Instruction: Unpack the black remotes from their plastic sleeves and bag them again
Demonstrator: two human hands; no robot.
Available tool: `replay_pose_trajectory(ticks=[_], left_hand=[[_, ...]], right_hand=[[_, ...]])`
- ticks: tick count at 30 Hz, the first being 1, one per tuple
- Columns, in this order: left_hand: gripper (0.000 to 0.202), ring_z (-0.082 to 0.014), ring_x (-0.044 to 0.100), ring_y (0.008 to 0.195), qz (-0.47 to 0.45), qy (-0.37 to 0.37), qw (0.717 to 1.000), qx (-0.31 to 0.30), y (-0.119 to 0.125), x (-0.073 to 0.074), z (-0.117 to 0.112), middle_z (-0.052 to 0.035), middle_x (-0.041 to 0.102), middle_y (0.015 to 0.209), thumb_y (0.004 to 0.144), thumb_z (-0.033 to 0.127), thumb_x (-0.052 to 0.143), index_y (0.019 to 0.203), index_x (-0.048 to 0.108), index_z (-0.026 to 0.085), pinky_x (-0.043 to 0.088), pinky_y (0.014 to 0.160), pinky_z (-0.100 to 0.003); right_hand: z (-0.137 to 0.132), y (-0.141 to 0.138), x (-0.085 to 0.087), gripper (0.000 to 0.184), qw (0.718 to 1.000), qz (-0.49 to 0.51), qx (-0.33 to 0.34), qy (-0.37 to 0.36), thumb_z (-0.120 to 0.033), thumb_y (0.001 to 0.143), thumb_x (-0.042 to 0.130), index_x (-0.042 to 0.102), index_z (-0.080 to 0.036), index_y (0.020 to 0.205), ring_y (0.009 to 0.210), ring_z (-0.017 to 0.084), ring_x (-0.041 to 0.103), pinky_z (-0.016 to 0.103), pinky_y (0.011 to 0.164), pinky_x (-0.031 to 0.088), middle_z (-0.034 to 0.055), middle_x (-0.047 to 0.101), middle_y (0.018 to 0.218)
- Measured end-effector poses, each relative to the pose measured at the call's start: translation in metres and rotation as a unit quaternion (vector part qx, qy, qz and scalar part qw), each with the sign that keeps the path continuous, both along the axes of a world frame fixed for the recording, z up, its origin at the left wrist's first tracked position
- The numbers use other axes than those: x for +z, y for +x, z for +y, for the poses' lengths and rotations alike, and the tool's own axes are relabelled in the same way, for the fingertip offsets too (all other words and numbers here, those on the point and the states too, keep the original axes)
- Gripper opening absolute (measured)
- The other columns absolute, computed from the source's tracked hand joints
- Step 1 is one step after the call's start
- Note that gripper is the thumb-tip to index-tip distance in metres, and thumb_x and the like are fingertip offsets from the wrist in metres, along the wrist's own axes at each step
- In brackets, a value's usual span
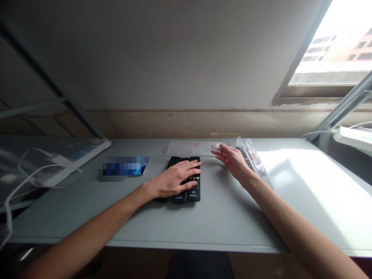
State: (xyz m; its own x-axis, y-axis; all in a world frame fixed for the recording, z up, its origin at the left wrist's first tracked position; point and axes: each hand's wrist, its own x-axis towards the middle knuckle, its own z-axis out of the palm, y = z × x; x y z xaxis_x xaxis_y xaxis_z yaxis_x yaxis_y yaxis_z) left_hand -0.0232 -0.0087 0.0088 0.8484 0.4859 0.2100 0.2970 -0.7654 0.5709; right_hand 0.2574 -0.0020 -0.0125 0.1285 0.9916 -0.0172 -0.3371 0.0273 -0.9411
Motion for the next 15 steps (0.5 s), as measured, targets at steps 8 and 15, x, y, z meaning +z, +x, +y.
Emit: replay_pose_trajectory(ticks=[8, 15], left_hand=[[0.041, -0.0307, 0.040, 0.160, 0.028, 0.022, 0.999, -0.003, -0.001, 0.002, 0.001, -0.0062, 0.050, 0.167, 0.105, 0.034, 0.059, 0.146, 0.066, 0.031, 0.025, 0.134, -0.053], [0.038, -0.0284, 0.050, 0.153, -0.021, 0.094, 0.994, 0.059, -0.006, 0.008, 0.015, -0.0104, 0.062, 0.156, 0.108, 0.028, 0.048, 0.137, 0.072, 0.024, 0.032, 0.131, -0.054]], right_hand=[[0.007, -0.016, -0.006, 0.044, 0.982, -0.149, -0.094, 0.066, -0.056, 0.076, 0.090, 0.074, -0.019, 0.094, 0.053, 0.016, 0.065, 0.026, 0.044, 0.047, 0.0055, 0.075, 0.070], [0.005, -0.020, -0.011, 0.048, 0.964, -0.220, -0.127, 0.083, -0.058, 0.085, 0.080, 0.061, -0.027, 0.117, 0.050, 0.017, 0.054, 0.027, 0.047, 0.042, -0.0047, 0.064, 0.061]])
